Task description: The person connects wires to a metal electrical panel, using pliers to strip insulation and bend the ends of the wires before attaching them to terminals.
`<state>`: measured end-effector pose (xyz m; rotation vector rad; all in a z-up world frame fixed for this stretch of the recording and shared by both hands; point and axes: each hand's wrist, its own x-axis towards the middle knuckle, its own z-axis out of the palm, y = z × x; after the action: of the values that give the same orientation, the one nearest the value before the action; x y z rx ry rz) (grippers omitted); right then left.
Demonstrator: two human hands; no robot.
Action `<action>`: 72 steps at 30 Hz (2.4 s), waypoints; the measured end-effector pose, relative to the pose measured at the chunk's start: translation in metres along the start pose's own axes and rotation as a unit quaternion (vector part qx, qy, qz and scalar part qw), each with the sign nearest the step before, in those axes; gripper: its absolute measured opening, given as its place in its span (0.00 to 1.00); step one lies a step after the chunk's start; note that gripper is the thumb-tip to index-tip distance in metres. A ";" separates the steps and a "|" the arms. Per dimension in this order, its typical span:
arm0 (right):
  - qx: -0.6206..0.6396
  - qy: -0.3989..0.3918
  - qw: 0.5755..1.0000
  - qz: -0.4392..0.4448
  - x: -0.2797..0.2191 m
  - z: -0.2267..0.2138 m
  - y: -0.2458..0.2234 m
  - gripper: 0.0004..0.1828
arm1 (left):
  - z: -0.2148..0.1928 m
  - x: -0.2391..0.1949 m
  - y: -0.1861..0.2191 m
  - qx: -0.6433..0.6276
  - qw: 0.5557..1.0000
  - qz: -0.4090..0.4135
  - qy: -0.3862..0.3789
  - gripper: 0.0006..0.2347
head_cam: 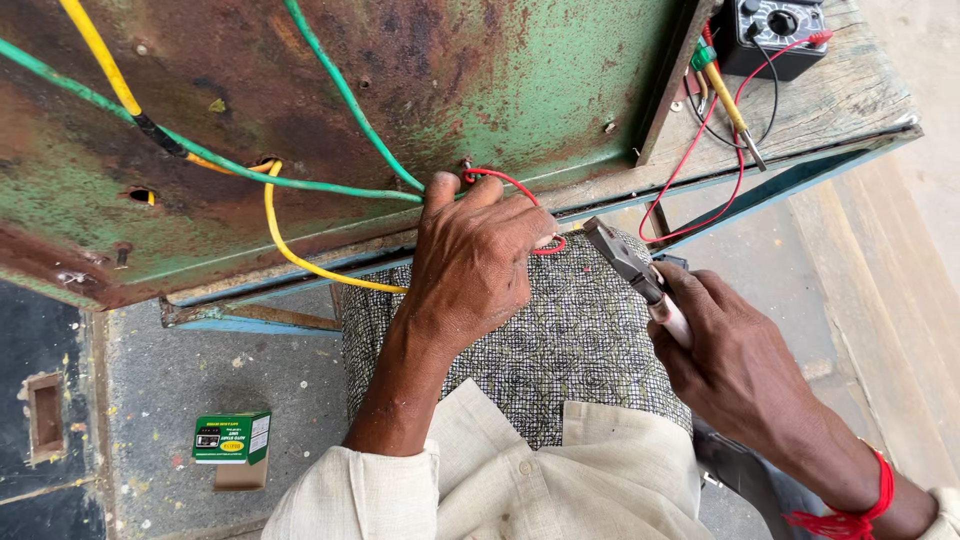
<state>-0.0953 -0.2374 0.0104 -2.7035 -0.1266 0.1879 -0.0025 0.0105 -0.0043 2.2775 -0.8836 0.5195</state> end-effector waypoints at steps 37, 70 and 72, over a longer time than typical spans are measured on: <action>-0.108 0.161 0.980 -0.042 0.149 -0.022 0.055 0.29 | -0.006 0.005 0.007 -0.089 0.990 -0.074 0.086 0.05; 0.326 0.285 0.884 -0.177 0.036 0.057 -0.030 0.08 | -0.009 0.008 0.009 -0.104 0.989 -0.088 0.061 0.07; 0.366 0.315 0.872 -0.081 0.041 0.044 -0.018 0.08 | -0.009 0.010 0.013 -0.082 0.992 -0.072 0.056 0.10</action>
<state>-0.0627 -0.1982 -0.0258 -1.8580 -0.0639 -0.5836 -0.0057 0.0044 0.0128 2.1216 -0.6755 0.4863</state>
